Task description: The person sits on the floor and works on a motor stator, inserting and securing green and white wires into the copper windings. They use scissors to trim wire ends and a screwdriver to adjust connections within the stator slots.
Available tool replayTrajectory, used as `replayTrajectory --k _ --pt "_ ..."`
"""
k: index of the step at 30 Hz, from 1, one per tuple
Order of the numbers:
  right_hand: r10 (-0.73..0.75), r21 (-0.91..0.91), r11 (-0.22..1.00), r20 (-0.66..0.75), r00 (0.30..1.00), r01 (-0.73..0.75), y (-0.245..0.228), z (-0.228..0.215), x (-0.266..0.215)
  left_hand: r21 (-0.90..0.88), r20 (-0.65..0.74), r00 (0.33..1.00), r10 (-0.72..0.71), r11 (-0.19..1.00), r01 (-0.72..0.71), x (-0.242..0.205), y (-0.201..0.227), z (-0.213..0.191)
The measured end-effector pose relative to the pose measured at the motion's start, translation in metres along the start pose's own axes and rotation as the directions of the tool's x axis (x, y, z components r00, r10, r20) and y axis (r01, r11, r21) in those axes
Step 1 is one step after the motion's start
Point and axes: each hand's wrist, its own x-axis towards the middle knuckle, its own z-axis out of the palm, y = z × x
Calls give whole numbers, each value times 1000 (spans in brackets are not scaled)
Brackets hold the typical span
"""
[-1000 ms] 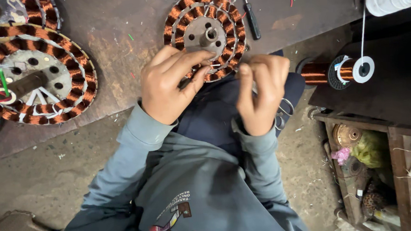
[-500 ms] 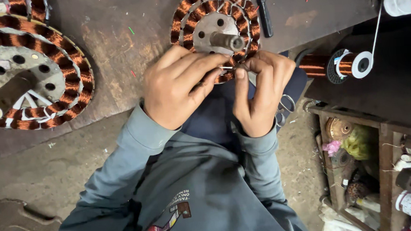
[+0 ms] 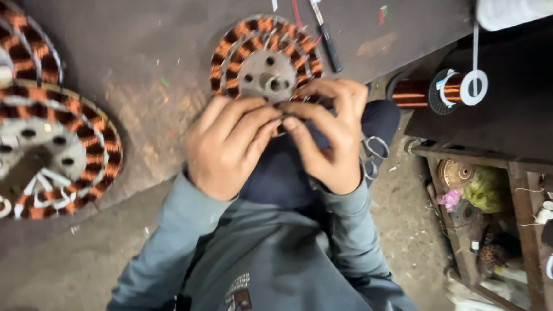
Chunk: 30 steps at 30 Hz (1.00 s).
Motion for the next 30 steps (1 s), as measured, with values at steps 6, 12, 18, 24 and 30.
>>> replayTrajectory --k 6,12,18,24,30 --pt "-4 127 992 65 998 -5 10 -8 12 -10 -44 999 6 1000 -6 -1 2 4" --pt "-69 226 973 110 992 43 25 -15 20 77 -46 999 24 997 -20 3 10 5" --pt "-103 240 967 48 994 89 27 -14 24 72 -24 999 36 997 -34 12 13 1" --pt "-185 85 978 -67 980 191 17 -10 19 137 34 998 53 989 -57 17 21 -3" --pt "-217 44 975 -46 975 219 16 -10 23 97 65 998 19 995 -25 26 26 -6"
